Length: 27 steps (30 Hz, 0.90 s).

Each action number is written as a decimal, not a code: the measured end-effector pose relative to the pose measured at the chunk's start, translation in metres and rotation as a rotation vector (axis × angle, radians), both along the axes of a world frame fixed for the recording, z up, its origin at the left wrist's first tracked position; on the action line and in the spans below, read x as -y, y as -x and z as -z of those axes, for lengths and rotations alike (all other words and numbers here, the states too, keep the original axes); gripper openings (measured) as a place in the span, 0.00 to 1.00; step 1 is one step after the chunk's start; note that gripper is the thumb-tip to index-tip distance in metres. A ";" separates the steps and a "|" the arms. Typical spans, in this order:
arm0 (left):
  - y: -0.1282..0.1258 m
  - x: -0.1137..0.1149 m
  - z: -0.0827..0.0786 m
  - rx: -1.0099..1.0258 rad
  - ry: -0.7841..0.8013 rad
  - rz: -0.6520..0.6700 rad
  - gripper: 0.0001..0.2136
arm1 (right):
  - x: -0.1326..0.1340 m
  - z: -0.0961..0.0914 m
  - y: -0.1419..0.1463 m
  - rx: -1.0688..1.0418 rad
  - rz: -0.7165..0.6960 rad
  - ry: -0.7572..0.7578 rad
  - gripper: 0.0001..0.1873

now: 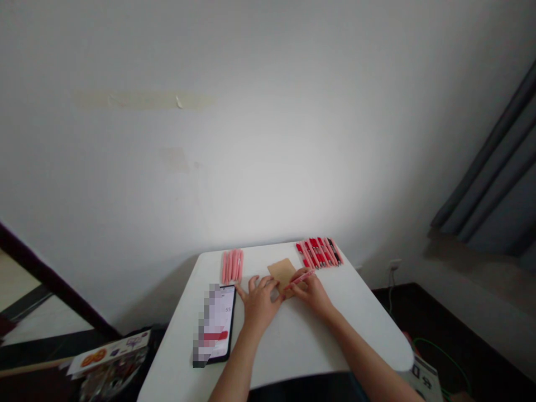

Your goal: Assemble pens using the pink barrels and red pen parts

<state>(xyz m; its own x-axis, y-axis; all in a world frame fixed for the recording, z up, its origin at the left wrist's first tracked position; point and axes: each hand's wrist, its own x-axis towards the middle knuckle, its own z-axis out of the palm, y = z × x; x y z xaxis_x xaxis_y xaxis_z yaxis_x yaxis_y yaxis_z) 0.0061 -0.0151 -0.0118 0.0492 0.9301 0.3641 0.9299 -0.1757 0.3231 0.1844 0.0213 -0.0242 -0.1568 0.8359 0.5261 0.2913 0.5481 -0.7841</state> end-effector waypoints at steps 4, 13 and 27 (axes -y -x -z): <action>0.000 0.000 0.001 0.008 -0.009 0.000 0.14 | -0.002 0.004 0.000 0.007 0.008 0.003 0.03; -0.001 0.001 -0.002 -0.004 0.004 -0.013 0.14 | -0.003 0.005 -0.001 0.009 0.029 -0.006 0.04; 0.000 -0.001 0.001 0.018 0.005 0.001 0.15 | -0.009 0.010 -0.004 0.125 0.091 -0.067 0.06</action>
